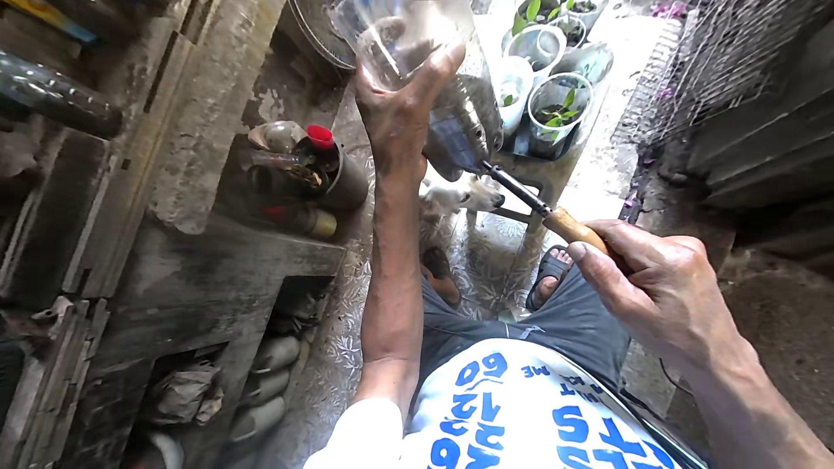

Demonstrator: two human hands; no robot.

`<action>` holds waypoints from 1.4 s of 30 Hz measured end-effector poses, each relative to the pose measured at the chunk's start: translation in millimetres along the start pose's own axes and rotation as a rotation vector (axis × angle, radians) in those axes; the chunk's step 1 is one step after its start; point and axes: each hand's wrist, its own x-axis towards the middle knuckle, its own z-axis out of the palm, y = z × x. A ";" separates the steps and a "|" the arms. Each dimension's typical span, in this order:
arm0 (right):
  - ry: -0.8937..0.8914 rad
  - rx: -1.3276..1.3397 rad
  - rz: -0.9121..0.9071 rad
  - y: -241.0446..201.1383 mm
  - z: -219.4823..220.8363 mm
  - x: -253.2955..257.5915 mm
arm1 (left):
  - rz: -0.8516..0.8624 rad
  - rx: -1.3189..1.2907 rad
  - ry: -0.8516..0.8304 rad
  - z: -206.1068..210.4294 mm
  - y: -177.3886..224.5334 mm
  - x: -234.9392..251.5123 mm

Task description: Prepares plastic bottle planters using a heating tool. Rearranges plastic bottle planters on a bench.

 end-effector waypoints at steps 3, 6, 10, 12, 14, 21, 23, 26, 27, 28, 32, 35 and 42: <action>-0.007 -0.003 0.010 -0.3 0.4 2.4 | -0.003 0.003 0.002 0.5 -1.6 -0.2; -0.016 0.004 0.020 1.6 1.3 3.9 | 0.012 -0.002 -0.018 1.8 -5.1 -0.8; -0.016 0.011 0.012 6.0 0.0 2.2 | 0.033 0.034 0.008 2.3 -7.0 0.6; -0.012 0.001 0.002 6.7 -4.6 -1.1 | 0.048 0.100 0.045 3.3 -7.6 3.2; -0.003 0.004 -0.014 3.7 -9.1 -2.9 | 0.059 0.159 0.061 1.4 -11.4 4.9; -0.006 0.001 -0.010 -5.6 -2.1 7.7 | 0.089 0.130 0.013 4.4 -12.0 -3.3; -0.012 -0.005 -0.006 -6.5 0.1 8.9 | 0.121 0.157 0.012 7.1 -10.1 -5.4; -0.011 -0.022 0.003 -6.6 2.5 8.9 | 0.136 0.176 0.027 11.8 -6.7 -8.8; -0.007 -0.025 0.004 -6.6 2.8 8.9 | 0.143 0.178 0.028 13.0 -6.2 -9.2; -0.007 -0.026 0.005 -6.7 2.7 8.9 | 0.147 0.177 0.030 13.7 -6.1 -9.2; -0.012 -0.036 0.008 -7.7 0.2 8.2 | 0.122 0.154 0.036 15.0 -5.8 -10.9; -0.014 -0.032 0.007 -7.0 0.3 8.8 | 0.113 0.154 0.035 15.1 -6.0 -12.2; -0.017 -0.046 0.007 -5.7 2.0 11.5 | 0.097 0.168 0.036 14.7 -10.6 -15.1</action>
